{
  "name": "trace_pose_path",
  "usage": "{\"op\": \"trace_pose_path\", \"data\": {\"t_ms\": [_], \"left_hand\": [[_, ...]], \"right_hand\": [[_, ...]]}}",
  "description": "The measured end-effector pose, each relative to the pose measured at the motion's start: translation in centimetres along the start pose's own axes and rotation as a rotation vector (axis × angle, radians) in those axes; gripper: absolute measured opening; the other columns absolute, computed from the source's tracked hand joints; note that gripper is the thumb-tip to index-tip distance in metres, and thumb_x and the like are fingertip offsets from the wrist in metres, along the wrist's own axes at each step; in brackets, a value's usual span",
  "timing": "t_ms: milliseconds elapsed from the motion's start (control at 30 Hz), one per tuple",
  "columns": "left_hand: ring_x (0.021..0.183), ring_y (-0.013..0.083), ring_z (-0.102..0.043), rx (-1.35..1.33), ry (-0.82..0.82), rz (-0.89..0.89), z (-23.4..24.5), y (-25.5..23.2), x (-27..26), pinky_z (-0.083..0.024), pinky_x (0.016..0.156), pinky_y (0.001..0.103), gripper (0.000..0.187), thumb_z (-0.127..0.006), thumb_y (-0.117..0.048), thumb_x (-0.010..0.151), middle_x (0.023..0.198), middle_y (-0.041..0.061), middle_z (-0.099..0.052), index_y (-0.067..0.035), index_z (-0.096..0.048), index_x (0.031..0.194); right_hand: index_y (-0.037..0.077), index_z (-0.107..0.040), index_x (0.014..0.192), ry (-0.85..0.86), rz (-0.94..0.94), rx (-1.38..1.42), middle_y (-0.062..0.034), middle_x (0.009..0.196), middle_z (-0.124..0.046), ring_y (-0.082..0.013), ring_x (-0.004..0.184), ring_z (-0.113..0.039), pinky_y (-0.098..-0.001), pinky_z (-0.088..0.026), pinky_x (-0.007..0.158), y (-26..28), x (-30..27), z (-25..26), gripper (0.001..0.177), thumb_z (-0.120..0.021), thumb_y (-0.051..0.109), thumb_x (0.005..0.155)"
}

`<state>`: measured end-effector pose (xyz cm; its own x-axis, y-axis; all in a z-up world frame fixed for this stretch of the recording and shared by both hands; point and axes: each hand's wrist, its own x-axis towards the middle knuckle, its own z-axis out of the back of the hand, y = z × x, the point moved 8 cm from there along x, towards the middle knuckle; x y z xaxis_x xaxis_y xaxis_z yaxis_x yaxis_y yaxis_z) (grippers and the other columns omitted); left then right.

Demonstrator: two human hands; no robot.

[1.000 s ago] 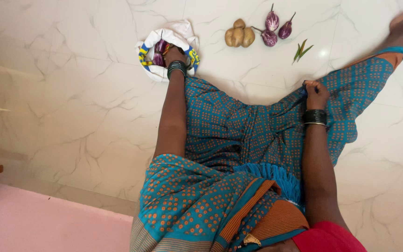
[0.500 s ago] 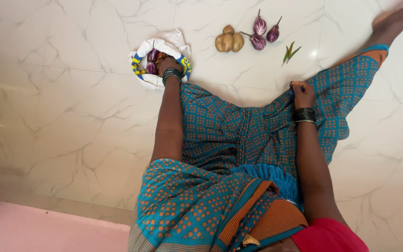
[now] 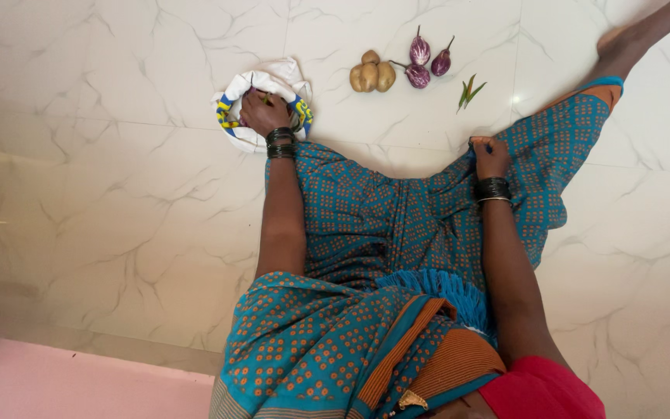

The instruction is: The person sits on the floor and uses a small knife to peel green chilies and purple eggplants. They remove the stems and skins, placing the peeled vegetables on the floor next to a cloth bag containing other produce.

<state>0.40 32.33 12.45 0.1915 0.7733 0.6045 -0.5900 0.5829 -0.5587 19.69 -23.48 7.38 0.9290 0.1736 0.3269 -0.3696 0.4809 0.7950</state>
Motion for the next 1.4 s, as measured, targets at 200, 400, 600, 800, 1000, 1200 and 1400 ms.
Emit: {"op": "trace_pose_path", "data": {"t_ms": [200, 400, 600, 800, 1000, 1200, 1400], "left_hand": [[0.083, 0.024, -0.066, -0.646, 0.07, 0.169, -0.3, -1.6, -3.7, -0.054, 0.075, 0.039, 0.017, -0.064, -0.011, 0.089, 0.096, 0.01, -0.069, -0.004, -0.065, 0.104], [0.064, 0.0071, -0.059, -1.312, 0.579, 0.736, -3.5, -7.6, -19.3, -0.051, 0.06, 0.022, 0.025, -0.056, -0.018, 0.107, 0.108, 0.011, -0.076, -0.002, -0.056, 0.126], [0.086, 0.011, -0.067, -1.302, 1.109, 0.748, -3.2, -15.8, -31.8, -0.057, 0.075, 0.026, 0.025, -0.063, -0.011, 0.099, 0.106, 0.007, -0.073, -0.002, -0.062, 0.122], [0.079, 0.0066, -0.055, -1.234, 1.147, 0.928, -5.9, -13.3, -32.2, -0.046, 0.068, 0.021, 0.022, -0.07, -0.01, 0.098, 0.097, -0.001, -0.067, -0.002, -0.072, 0.118], [0.077, 0.0071, -0.06, -1.335, 1.249, 0.999, -6.3, -13.4, -33.3, -0.049, 0.068, 0.022, 0.024, -0.07, -0.007, 0.093, 0.096, -0.001, -0.069, -0.003, -0.071, 0.117], [0.075, 0.0089, -0.06, -1.182, 1.423, 0.599, -5.6, -15.0, -33.4, -0.05, 0.064, 0.023, 0.027, -0.07, -0.013, 0.1, 0.093, 0.003, -0.069, -0.001, -0.071, 0.124], [0.083, 0.0074, -0.06, -1.129, 1.371, 0.395, -5.1, -15.8, -33.0, -0.054, 0.068, 0.025, 0.038, -0.066, -0.016, 0.102, 0.103, 0.001, -0.069, -0.005, -0.063, 0.138]], "right_hand": [[0.01, -0.08, 0.097, -0.021, -0.092, 0.021, -0.0112, 0.101, -0.074, -0.0272, 0.098, -0.067, -0.0382, -0.052, 0.093, -0.8, -0.1, 0.2, 0.007, -0.074, 0.01, 0.093], [0.007, -0.074, 0.108, -0.007, -0.059, 0.129, -0.0099, 0.105, -0.073, -0.0225, 0.097, -0.068, -0.0347, -0.053, 0.091, -1.2, -0.1, -1.2, 0.02, -0.069, 0.0, 0.09], [0.004, -0.069, 0.112, 0.038, -0.1, 0.233, -0.009, 0.104, -0.07, -0.0207, 0.096, -0.067, -0.033, -0.054, 0.088, -0.3, -1.5, -2.8, 0.024, -0.071, -0.003, 0.089], [0.003, -0.07, 0.112, 0.121, 0.222, 0.168, -0.0151, 0.111, -0.067, -0.0312, 0.1, -0.068, -0.0371, -0.056, 0.085, 11.4, -4.1, -3.3, 0.02, -0.069, -0.003, 0.093], [0.002, -0.07, 0.116, 0.202, 0.386, 0.037, -0.0172, 0.111, -0.063, -0.0341, 0.097, -0.066, -0.0405, -0.056, 0.082, 16.7, -5.7, -5.6, 0.021, -0.065, -0.004, 0.097], [0.002, -0.07, 0.117, 0.098, 0.377, -0.031, -0.0166, 0.11, -0.062, -0.0334, 0.095, -0.066, -0.0411, -0.056, 0.08, 15.1, -5.1, -4.9, 0.022, -0.065, -0.004, 0.097], [0.003, -0.071, 0.118, 0.134, 0.314, 0.0, -0.0162, 0.111, -0.063, -0.0328, 0.096, -0.067, -0.0406, -0.057, 0.08, 13.9, -4.8, -4.8, 0.023, -0.065, -0.002, 0.097]]}}
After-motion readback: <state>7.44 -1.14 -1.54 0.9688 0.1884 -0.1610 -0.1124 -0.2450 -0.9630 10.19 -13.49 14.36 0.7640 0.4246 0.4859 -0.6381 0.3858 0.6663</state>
